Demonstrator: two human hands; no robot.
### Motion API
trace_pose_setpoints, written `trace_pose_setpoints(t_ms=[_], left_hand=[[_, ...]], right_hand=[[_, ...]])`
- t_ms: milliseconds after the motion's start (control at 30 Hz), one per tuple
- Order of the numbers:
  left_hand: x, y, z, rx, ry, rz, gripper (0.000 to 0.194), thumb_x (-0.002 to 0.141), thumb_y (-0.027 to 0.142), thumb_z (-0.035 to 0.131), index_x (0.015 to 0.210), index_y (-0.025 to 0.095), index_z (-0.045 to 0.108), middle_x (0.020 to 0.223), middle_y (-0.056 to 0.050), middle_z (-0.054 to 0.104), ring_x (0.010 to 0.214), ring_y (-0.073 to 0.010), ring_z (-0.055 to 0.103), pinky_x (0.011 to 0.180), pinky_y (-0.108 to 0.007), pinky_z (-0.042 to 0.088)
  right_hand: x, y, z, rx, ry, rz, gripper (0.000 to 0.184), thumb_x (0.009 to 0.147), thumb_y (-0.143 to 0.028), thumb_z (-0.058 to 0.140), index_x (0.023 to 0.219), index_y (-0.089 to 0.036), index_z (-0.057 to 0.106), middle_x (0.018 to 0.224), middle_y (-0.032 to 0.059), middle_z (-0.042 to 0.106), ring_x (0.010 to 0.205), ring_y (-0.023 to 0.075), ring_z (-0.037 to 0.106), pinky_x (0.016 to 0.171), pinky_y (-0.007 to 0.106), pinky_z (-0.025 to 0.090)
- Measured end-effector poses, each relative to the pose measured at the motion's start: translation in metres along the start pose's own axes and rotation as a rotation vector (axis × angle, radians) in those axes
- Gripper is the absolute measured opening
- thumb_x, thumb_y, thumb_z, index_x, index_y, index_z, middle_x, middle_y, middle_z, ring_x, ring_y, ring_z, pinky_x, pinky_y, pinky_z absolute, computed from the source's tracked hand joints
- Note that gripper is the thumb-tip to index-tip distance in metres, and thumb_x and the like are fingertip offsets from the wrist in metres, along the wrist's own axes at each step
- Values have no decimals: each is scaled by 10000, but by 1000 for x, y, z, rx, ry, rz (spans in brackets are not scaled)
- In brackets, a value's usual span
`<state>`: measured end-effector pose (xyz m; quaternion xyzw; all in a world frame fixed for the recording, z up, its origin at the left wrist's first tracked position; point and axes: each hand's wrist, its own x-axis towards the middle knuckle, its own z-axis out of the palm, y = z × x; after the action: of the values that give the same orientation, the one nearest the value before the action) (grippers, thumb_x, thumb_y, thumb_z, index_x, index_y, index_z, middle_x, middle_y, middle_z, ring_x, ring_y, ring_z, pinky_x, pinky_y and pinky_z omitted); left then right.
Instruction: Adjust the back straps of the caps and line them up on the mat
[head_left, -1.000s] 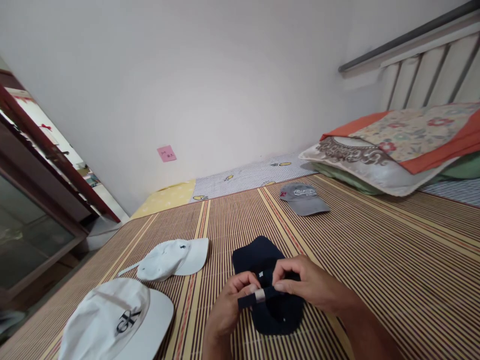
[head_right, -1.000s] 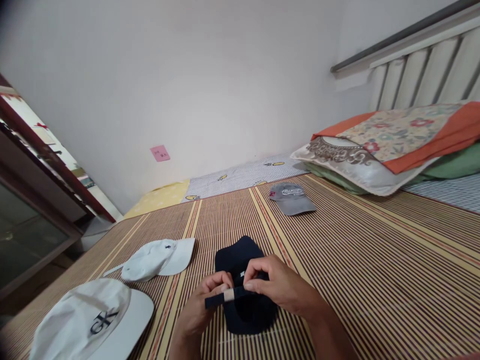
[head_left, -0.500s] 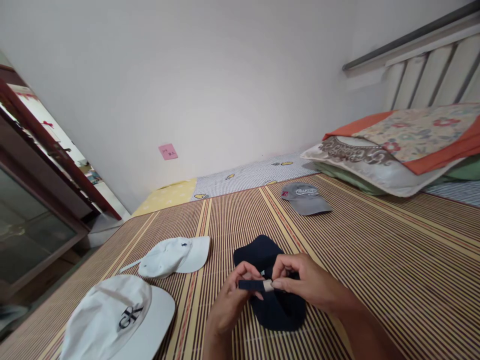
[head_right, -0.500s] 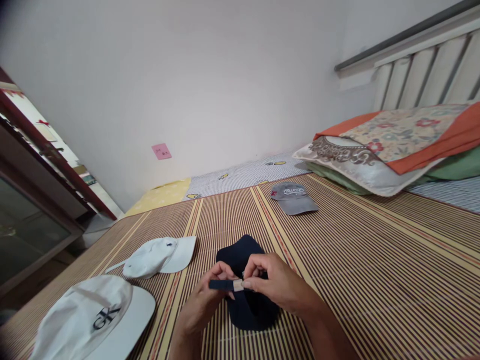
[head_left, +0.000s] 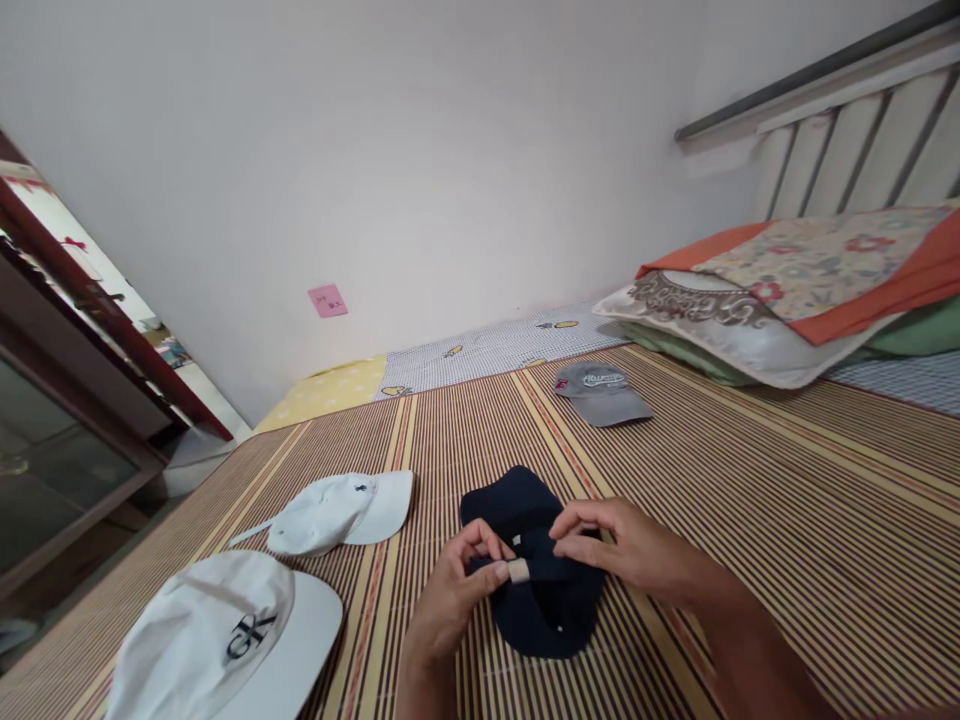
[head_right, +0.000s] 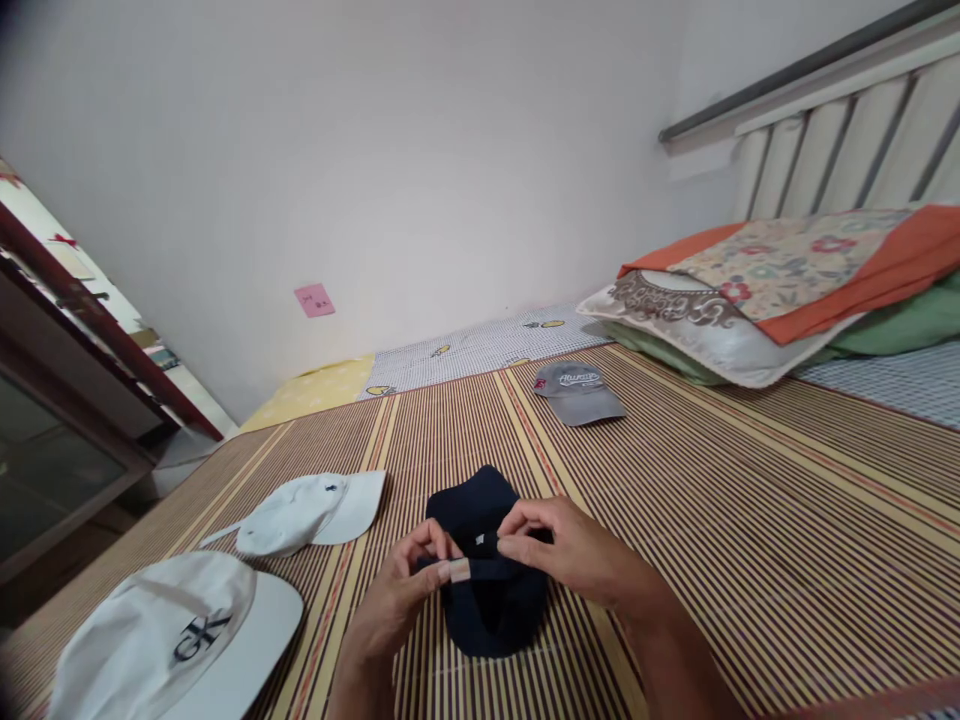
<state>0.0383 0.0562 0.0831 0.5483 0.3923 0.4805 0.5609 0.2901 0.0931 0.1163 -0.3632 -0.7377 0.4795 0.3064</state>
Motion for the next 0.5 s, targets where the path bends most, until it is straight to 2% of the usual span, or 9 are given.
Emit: trace_pose_setpoints(t_ms=[100, 167, 267, 333, 500], left_hand=[[-3, -2, -7, -43, -1, -14, 311, 808, 378, 821, 795, 189, 574, 812, -18, 663, 753, -153, 529, 722, -278, 367], [-5, -2, -11, -37, 3, -21, 310, 803, 390, 820, 793, 183, 589, 831, -25, 663, 757, -153, 518, 717, -278, 360], [-8, -2, -17, 25, -8, -54, 305, 801, 407, 809, 783, 176, 610, 845, -26, 643, 761, -154, 494, 704, -276, 344], [-8, -2, -19, 69, -15, -73, 307, 795, 405, 806, 760, 173, 607, 833, -19, 619, 760, -153, 478, 693, -273, 331], [-6, -2, -20, 49, -24, -79, 304, 814, 388, 783, 741, 180, 575, 765, 4, 561, 714, -138, 440, 657, -266, 297]], right_hand=[[-2, 15, -9, -25, -11, 9, 169, 799, -313, 752, 935, -218, 783, 1004, 53, 762, 985, 249, 673, 887, 367, 475], [0, 23, -10, -12, -29, -7, 114, 766, -281, 757, 853, -209, 770, 916, 36, 742, 916, 231, 658, 839, 349, 464], [3, 28, -7, 44, -25, 2, 102, 800, -288, 711, 757, -195, 706, 718, -17, 634, 710, 162, 565, 680, 294, 397], [5, 27, -5, 104, -3, 19, 136, 830, -310, 686, 764, -192, 680, 665, -39, 570, 640, 137, 499, 623, 279, 338], [7, 24, -3, 202, 39, 32, 234, 874, -412, 685, 835, -182, 671, 705, -33, 572, 667, 137, 507, 643, 279, 335]])
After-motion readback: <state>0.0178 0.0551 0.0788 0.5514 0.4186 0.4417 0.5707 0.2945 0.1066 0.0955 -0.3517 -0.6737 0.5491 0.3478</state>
